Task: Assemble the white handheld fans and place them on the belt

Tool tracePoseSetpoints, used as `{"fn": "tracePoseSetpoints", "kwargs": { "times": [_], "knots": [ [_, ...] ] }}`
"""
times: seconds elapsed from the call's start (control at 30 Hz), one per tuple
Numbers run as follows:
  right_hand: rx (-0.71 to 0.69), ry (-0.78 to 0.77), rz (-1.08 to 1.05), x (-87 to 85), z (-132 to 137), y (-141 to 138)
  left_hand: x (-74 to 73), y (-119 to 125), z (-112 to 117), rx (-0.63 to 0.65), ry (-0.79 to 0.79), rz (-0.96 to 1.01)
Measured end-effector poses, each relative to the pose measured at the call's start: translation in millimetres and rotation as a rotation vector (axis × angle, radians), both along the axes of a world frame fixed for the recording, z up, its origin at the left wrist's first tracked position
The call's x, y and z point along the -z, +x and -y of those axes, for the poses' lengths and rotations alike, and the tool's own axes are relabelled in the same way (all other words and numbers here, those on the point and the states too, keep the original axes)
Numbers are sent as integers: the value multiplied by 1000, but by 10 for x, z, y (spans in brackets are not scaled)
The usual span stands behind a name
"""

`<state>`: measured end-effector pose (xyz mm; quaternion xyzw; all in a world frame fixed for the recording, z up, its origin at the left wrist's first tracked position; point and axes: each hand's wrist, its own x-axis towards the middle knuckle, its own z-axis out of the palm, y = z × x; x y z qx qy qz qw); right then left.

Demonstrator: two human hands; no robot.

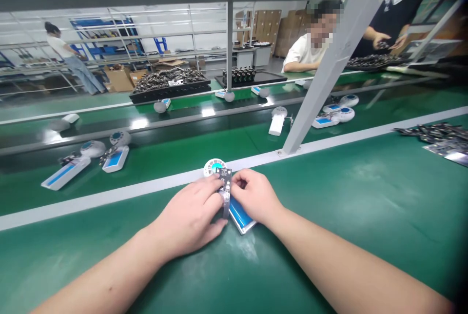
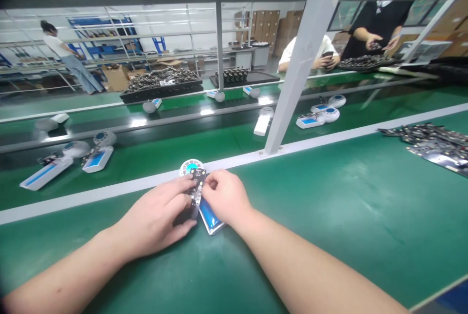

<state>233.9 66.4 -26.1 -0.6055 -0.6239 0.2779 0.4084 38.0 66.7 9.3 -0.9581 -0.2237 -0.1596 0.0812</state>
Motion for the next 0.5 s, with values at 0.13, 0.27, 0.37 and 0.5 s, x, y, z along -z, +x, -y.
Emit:
{"fn": "tracePoseSetpoints", "kwargs": {
  "times": [0.13, 0.27, 0.37, 0.5],
  "knots": [
    [24, -16, 25, -4, -2, -5, -73, -87, -64, 7, 2, -184],
    [17, -27, 31, -10, -1, -10, -69, -87, -215, 7, 126, -131],
    [17, -24, 34, -18, 7, -15, -53, -69, -252, 54, 170, -23],
    [23, -35, 7, -29, 11, -14, -49, -69, -114, 61, 147, 77]
  ]
}}
